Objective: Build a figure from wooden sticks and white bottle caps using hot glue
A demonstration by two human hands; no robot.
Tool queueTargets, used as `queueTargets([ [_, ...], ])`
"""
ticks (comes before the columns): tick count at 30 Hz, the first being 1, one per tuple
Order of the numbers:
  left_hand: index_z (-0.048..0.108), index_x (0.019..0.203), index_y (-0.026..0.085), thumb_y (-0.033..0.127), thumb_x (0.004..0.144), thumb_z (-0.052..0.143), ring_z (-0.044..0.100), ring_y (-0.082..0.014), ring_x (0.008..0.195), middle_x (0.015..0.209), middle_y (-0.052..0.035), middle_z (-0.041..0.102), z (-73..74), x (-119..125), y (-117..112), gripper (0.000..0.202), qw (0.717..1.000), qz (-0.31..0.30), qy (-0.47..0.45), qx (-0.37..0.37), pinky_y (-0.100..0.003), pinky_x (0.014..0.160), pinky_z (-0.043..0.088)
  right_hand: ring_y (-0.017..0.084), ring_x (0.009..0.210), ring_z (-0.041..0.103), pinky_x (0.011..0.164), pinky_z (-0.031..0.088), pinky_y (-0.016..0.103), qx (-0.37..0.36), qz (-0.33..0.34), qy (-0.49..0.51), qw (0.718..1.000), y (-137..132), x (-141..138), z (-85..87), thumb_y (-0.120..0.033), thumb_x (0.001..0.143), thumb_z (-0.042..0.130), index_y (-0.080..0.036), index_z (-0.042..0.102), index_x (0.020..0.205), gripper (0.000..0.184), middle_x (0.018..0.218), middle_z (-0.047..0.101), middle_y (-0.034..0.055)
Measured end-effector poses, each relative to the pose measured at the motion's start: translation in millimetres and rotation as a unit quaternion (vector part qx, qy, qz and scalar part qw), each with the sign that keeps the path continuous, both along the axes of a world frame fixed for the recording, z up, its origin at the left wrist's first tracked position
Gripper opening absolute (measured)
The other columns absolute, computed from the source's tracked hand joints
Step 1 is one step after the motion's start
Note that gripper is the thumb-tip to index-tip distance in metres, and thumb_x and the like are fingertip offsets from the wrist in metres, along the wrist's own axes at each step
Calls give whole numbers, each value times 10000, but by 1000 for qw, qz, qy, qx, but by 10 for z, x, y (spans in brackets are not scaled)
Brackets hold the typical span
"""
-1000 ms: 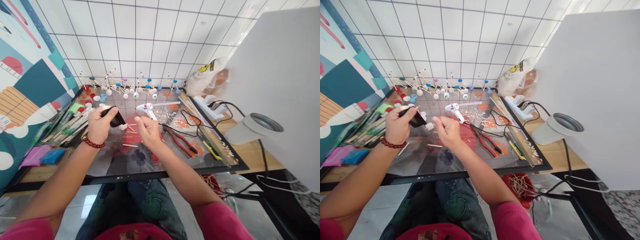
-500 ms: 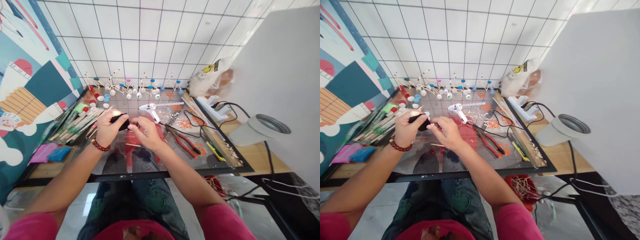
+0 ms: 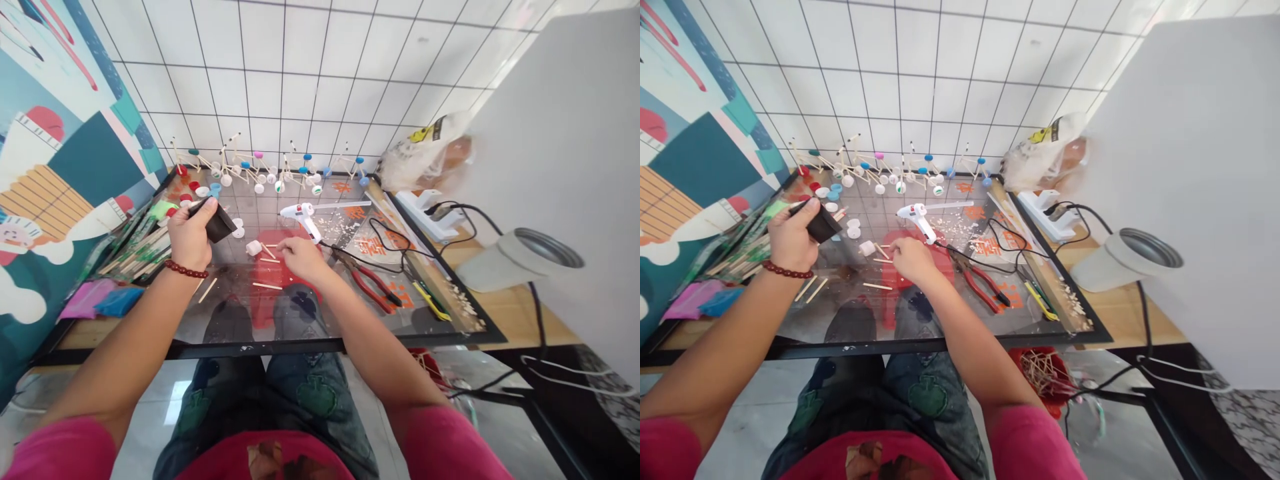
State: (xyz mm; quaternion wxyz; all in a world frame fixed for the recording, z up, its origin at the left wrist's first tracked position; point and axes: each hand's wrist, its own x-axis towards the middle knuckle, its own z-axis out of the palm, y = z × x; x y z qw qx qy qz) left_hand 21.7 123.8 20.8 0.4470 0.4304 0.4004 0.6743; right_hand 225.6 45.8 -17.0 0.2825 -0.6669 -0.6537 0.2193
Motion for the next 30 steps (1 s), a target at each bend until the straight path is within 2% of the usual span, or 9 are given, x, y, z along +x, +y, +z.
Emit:
queueTargets([
  [3, 604, 701, 221, 365, 581, 889, 666, -156, 663, 674, 31, 658, -43, -4, 68, 341, 998, 11, -62, -16, -302, 653, 608, 245, 1027, 695, 869, 504, 323, -37, 13, -75, 996, -13, -33, -58, -63, 812, 542, -219, 776, 946, 311, 1093, 768, 85],
  [10, 607, 710, 237, 329, 591, 887, 701, -189, 739, 711, 16, 691, -30, -10, 92, 318, 994, 14, -97, -41, -315, 679, 623, 212, 1024, 705, 900, 504, 287, -21, 37, -72, 997, -16, -43, -92, -69, 827, 529, -258, 789, 935, 339, 1080, 783, 32],
  [18, 602, 696, 230, 374, 588, 888, 701, -195, 764, 725, 8, 695, -33, -10, 89, 338, 996, 10, -77, -39, -318, 699, 615, 221, 1043, 703, 931, 509, 322, -3, 27, -54, 998, 1, -33, -114, -79, 864, 514, -239, 775, 979, 327, 1091, 779, 49],
  [22, 622, 707, 203, 369, 532, 910, 680, -166, 706, 700, 18, 669, -1, 68, -43, 376, 997, -8, -65, -31, -289, 664, 590, 213, 1050, 694, 955, 510, 334, 67, 0, -14, 998, -8, -37, -110, -118, 904, 501, -217, 746, 1073, 314, 1112, 767, 63],
  [26, 625, 670, 180, 358, 481, 926, 652, -150, 687, 670, 24, 641, 22, 160, -197, 397, 997, -52, -36, -44, -283, 664, 574, 199, 1033, 691, 950, 510, 324, 141, -6, 34, 989, -24, -37, -87, -161, 933, 493, -220, 733, 1075, 285, 1092, 763, 46],
  [28, 641, 682, 175, 370, 480, 924, 648, -156, 700, 696, 11, 656, 17, 154, -216, 399, 996, -69, -27, -49, -287, 660, 564, 204, 1046, 688, 962, 506, 330, 139, -11, 30, 990, -27, -26, -76, -159, 936, 485, -213, 732, 1086, 293, 1107, 759, 52],
  [30, 676, 712, 169, 381, 477, 924, 643, -166, 705, 736, -12, 681, 8, 102, -188, 402, 994, -81, 6, -67, -299, 664, 552, 226, 1061, 686, 971, 501, 355, 101, -17, -3, 995, -24, -12, -73, -134, 919, 486, -205, 742, 1077, 310, 1119, 757, 69],
])
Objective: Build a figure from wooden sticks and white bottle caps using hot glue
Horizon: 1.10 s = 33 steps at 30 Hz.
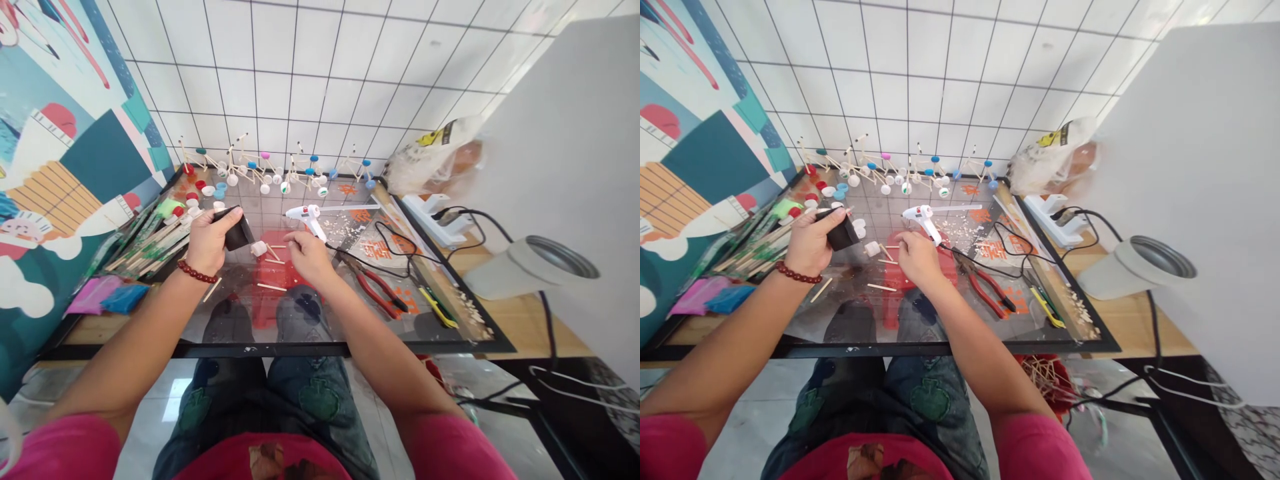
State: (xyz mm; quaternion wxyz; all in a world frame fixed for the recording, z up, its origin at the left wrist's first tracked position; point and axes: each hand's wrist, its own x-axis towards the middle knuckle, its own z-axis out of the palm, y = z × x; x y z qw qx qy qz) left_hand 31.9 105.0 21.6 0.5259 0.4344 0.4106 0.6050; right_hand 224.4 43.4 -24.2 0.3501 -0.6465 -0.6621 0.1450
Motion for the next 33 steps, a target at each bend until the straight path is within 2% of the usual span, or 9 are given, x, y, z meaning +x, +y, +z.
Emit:
queueTargets([
  [3, 707, 688, 167, 322, 429, 942, 670, -213, 784, 816, -60, 725, -19, -120, 84, 382, 991, -53, 124, -26, -314, 723, 537, 246, 1072, 679, 964, 499, 371, -65, -2, -53, 997, 10, 12, -19, -106, 892, 494, -211, 764, 1035, 323, 1120, 752, 78],
  [5, 697, 625, 180, 249, 382, 950, 689, -255, 882, 844, -82, 742, -37, -179, 128, 357, 975, -85, 203, -22, -314, 784, 526, 233, 1086, 669, 971, 493, 355, -76, 6, -69, 995, 17, 8, -40, -105, 896, 494, -220, 767, 1037, 328, 1127, 744, 76],
  [9, 687, 566, 213, 196, 360, 930, 698, -279, 866, 761, -64, 732, -90, -202, 138, 319, 965, -98, 241, -16, -315, 773, 511, 206, 1098, 656, 996, 479, 330, -70, 21, -77, 994, 21, -18, -67, -106, 905, 497, -229, 764, 1089, 348, 1133, 729, 73],
  [12, 688, 570, 224, 233, 409, 909, 694, -279, 798, 676, -33, 698, -119, -204, 112, 274, 953, -111, 280, -11, -318, 717, 502, 198, 1072, 664, 997, 476, 325, -77, 28, -83, 993, 17, -38, -65, -91, 884, 505, -233, 782, 1025, 342, 1113, 733, 65],
  [16, 697, 610, 219, 327, 525, 871, 685, -285, 735, 618, -29, 666, -127, -218, 85, 222, 913, -157, 374, -45, -339, 673, 486, 207, 1067, 671, 986, 473, 338, -92, 23, -89, 991, 7, -47, -41, -72, 845, 518, -225, 791, 945, 329, 1091, 742, 55],
  [22, 672, 581, 231, 348, 518, 881, 646, -257, 598, 524, -16, 617, -143, -173, 68, 248, 927, -181, 326, -47, -340, 603, 454, 201, 1067, 670, 988, 464, 343, -96, 20, -94, 991, 0, -43, -33, -80, 853, 515, -235, 790, 927, 324, 1086, 744, 45],
  [28, 637, 534, 232, 281, 461, 917, 589, -216, 492, 439, 14, 552, -187, -157, 59, 294, 952, -147, 265, -46, -318, 545, 438, 198, 1071, 666, 995, 458, 344, -94, 25, -92, 991, 4, -49, -34, -69, 855, 504, -242, 790, 924, 341, 1084, 743, 41],
  [31, 646, 534, 223, 221, 455, 917, 619, -234, 534, 444, 7, 560, -206, -176, 81, 282, 955, -181, 222, -76, -319, 567, 451, 206, 1058, 666, 982, 462, 356, -90, 29, -93, 991, 11, -40, -51, -67, 850, 508, -239, 786, 906, 331, 1066, 745, 43],
  [33, 652, 536, 219, 201, 451, 915, 670, -269, 642, 488, -8, 600, -202, -189, 104, 277, 958, -170, 219, -72, -321, 618, 476, 210, 1043, 667, 973, 464, 363, -79, 26, -86, 993, 18, -31, -74, -69, 851, 513, -232, 778, 891, 314, 1051, 745, 45],
])
